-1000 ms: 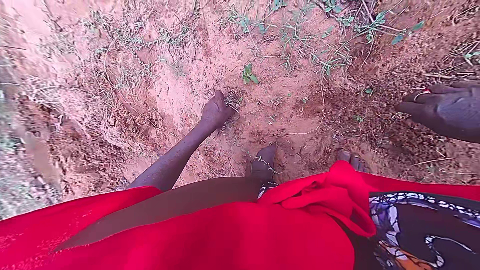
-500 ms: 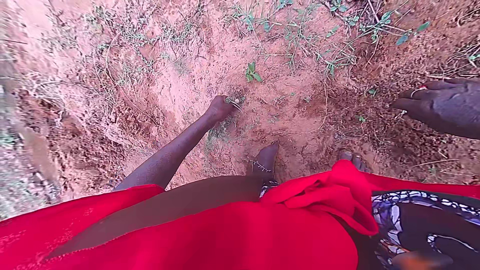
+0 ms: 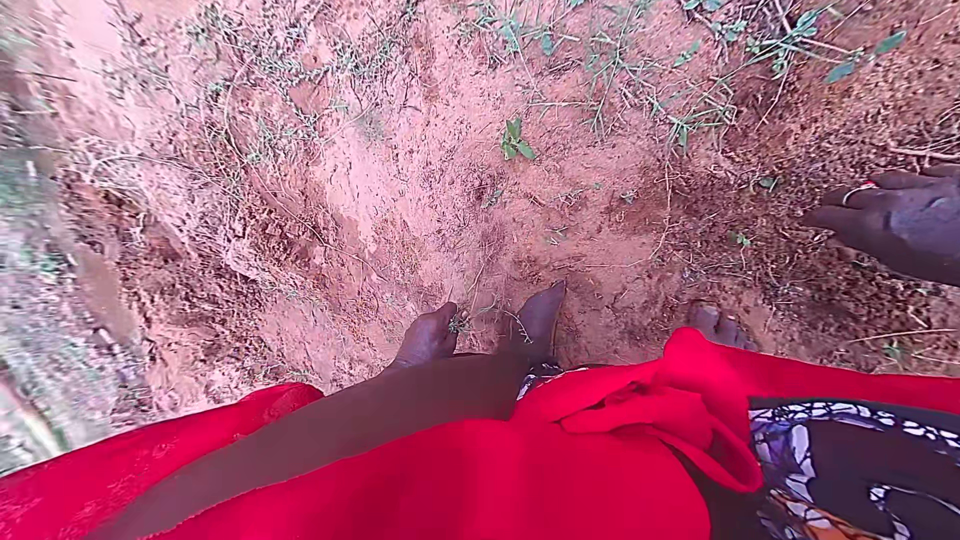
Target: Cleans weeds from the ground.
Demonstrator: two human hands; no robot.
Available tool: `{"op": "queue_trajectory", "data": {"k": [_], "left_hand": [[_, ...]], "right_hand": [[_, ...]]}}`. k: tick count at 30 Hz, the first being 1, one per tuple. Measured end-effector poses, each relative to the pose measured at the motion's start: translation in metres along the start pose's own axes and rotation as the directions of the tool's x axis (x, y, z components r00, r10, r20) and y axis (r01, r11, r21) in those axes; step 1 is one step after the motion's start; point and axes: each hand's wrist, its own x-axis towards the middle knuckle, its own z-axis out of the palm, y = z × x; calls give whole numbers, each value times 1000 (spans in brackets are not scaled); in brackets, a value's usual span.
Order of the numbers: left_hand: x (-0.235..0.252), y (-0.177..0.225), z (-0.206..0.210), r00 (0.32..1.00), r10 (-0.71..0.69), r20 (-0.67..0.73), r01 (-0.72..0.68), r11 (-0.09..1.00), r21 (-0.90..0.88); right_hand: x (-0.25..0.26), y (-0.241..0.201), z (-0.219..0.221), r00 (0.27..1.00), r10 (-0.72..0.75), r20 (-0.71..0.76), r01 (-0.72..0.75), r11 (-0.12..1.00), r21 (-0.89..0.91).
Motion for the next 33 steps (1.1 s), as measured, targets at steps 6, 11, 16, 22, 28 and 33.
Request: {"op": "queue_trajectory", "data": {"k": [6, 11, 16, 22, 28, 33], "left_hand": [[-32, -96, -12, 914, -217, -344, 231, 973, 0], [-22, -137, -95, 766, -296, -571, 358, 934, -4], [29, -94, -155, 968, -221, -120, 218, 975, -39], [115, -20, -263, 963, 88, -253, -19, 964, 266], [134, 49, -249, 942, 223, -251, -94, 893, 440], [151, 21, -244, 978, 129, -164, -82, 961, 265]], "right_hand": [[11, 9, -1, 998, -55, -37, 54, 998, -30], [13, 14, 1, 995, -74, -69, 68, 994, -83], [39, -49, -64, 951, 36, 308, -4, 994, -106], [98, -100, -142, 953, -168, 253, 218, 958, -184], [176, -150, -117, 981, -190, 45, 177, 962, 207], [249, -193, -74, 965, -36, -262, 174, 833, 526]]}}
